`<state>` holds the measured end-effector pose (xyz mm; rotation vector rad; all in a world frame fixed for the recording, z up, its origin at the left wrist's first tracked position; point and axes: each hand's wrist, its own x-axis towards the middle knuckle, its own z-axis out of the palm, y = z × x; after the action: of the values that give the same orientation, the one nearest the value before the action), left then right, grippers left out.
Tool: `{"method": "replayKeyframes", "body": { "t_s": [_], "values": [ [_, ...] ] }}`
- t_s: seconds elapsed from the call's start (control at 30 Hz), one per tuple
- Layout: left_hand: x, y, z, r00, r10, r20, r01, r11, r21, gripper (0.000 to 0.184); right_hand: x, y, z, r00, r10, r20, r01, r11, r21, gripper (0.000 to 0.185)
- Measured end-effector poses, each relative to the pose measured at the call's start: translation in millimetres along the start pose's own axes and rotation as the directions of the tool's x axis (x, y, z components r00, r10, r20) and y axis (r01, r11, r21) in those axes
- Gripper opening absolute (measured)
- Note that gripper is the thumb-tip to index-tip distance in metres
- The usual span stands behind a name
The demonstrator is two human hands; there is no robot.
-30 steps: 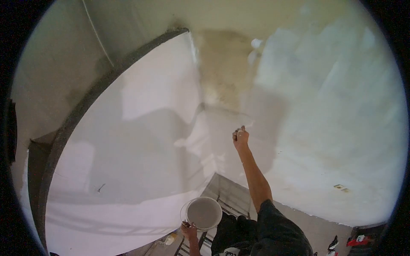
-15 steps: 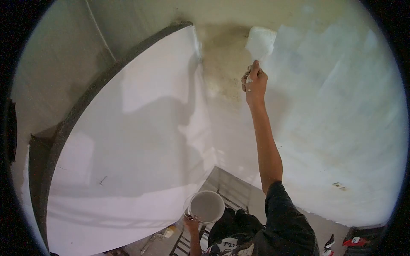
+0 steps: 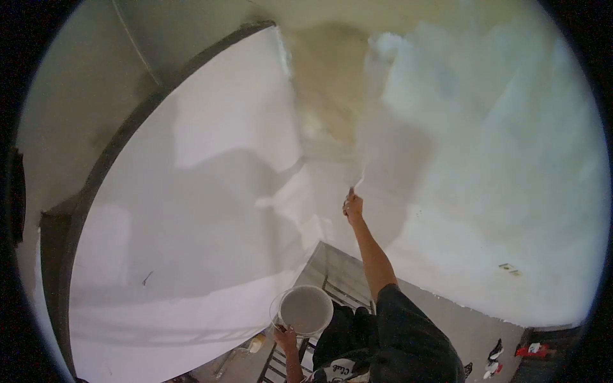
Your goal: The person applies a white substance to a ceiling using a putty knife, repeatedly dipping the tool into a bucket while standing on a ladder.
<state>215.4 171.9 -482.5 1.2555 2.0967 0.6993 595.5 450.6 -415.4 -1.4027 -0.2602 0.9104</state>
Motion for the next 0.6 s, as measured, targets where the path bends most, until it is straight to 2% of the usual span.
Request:
{"method": "replayKeyframes", "body": {
  "t_s": [0.03,0.13,0.2,0.23,0.3,0.4,0.43,0.47,0.5,0.53,0.6],
  "values": [
    [2,-1,1,1.0,-0.011,0.003,0.011,1.0,0.007,0.027,6,19,-2,0.986,0.167,0.018,-0.168,0.978,0.123,0.041],
    [5,8,-5,0.999,-0.033,0.019,0.032,0.999,0.025,0.027,42,74,-16,0.902,0.431,0.011,-0.394,0.815,0.425,0.037],
    [-4,32,-16,0.998,-0.035,0.043,0.033,0.999,0.034,0.028,69,78,-32,0.897,0.435,0.075,-0.398,0.723,0.564,0.034],
    [-4,27,-12,1.0,0.014,-0.009,-0.013,0.999,0.031,0.027,81,74,-34,0.895,0.432,0.107,-0.399,0.671,0.625,0.032],
    [-3,11,-1,0.988,0.108,-0.11,-0.105,0.994,0.028,0.025,86,46,-26,0.927,0.363,0.095,-0.34,0.706,0.621,0.028],
    [-4,12,2,0.98,0.117,-0.162,-0.128,0.99,-0.056,0.024,71,-1,-7,0.96,0.261,0.103,-0.274,0.792,0.546,0.026],
    [-1,-1,8,0.99,0.087,-0.114,-0.103,0.984,-0.147,0.023,60,-19,3,0.967,0.23,0.113,-0.255,0.82,0.512,0.025],
    [3,-28,17,0.996,0.061,-0.063,-0.074,0.97,-0.233,0.023,37,-50,20,0.975,0.219,0.045,-0.212,0.843,0.495,0.026],
    [4,-28,15,0.998,0.057,-0.033,-0.063,0.974,-0.22,0.022,12,-87,35,0.979,0.204,-0.024,-0.169,0.863,0.476,0.027],
    [5,-28,13,0.999,0.054,-0.003,-0.053,0.977,-0.205,0.022,-6,-116,46,0.989,0.147,0.032,-0.143,0.853,0.502,0.028],
    [-1,24,-12,0.998,0.063,0.019,-0.064,0.998,0.026,0.022,-37,-170,62,0.99,0.012,0.14,-0.083,0.855,0.511,0.029]
  ]
}}
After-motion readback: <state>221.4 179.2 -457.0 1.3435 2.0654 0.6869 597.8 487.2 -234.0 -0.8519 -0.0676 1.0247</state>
